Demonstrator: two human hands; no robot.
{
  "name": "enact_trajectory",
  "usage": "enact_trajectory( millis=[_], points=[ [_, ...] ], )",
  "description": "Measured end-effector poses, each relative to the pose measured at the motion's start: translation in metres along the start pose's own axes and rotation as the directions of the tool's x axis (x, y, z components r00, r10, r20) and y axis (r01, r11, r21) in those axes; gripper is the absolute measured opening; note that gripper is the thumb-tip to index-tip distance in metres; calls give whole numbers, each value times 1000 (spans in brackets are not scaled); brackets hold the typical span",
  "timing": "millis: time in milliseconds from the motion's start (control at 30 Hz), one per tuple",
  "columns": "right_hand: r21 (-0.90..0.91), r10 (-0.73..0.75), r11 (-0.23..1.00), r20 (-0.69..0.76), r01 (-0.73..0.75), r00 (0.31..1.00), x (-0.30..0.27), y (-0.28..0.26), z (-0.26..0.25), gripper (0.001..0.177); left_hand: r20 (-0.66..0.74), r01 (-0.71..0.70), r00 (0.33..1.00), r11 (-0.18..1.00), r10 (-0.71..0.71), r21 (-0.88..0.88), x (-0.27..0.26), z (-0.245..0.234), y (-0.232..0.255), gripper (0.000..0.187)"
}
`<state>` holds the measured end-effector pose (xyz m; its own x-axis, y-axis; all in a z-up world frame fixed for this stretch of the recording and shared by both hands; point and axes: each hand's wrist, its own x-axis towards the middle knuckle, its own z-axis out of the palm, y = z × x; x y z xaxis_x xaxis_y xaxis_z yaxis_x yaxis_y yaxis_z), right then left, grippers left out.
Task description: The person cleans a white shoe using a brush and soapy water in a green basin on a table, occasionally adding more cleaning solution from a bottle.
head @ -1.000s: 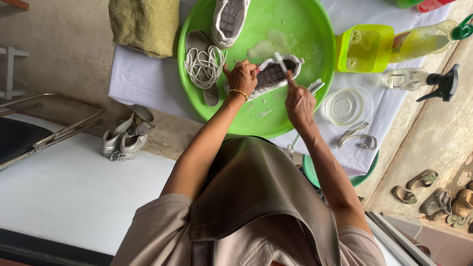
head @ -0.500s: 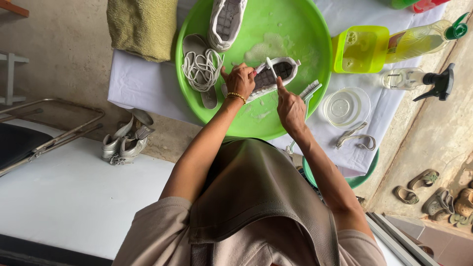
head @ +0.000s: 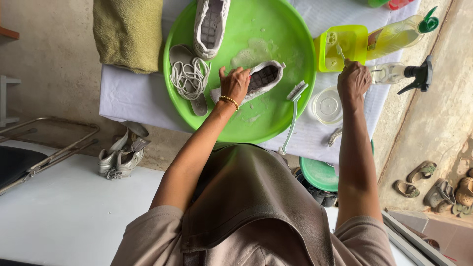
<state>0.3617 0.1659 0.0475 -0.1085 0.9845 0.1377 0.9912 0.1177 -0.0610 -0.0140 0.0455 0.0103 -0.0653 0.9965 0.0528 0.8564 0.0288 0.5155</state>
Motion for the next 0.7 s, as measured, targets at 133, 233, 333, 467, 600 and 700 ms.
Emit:
enact_trajectory(
  millis=[133, 233, 333, 467, 600, 700],
  points=[
    [85, 56, 994, 140, -68, 989, 21, 24, 20, 21, -21, -13, 1000, 997, 15, 73, 4, 4, 1, 17],
    [158, 57, 986, 24, -60, 998, 15, 27, 8, 22, -159, -54, 985, 996, 66, 78, 2, -11, 21, 30],
    [363, 164, 912, 100, -190, 981, -14, 24, -27, 27, -291, -152, 945, 988, 152, 21, -11, -21, 50, 40],
    [729, 159, 580, 336, -363, 928, -73, -18, -60, 33, -86, -155, 984, 988, 156, 19, -20, -5, 64, 19],
    [641, -159, 760, 18, 111, 987, -110, -92, -66, 33, -22, -118, 993, 993, 118, -2, -17, 17, 54, 9],
    [336, -262, 911, 25, 239, 965, -127, -132, -55, 44, -50, -116, 992, 993, 115, -23, -14, 28, 46, 15]
  ],
)
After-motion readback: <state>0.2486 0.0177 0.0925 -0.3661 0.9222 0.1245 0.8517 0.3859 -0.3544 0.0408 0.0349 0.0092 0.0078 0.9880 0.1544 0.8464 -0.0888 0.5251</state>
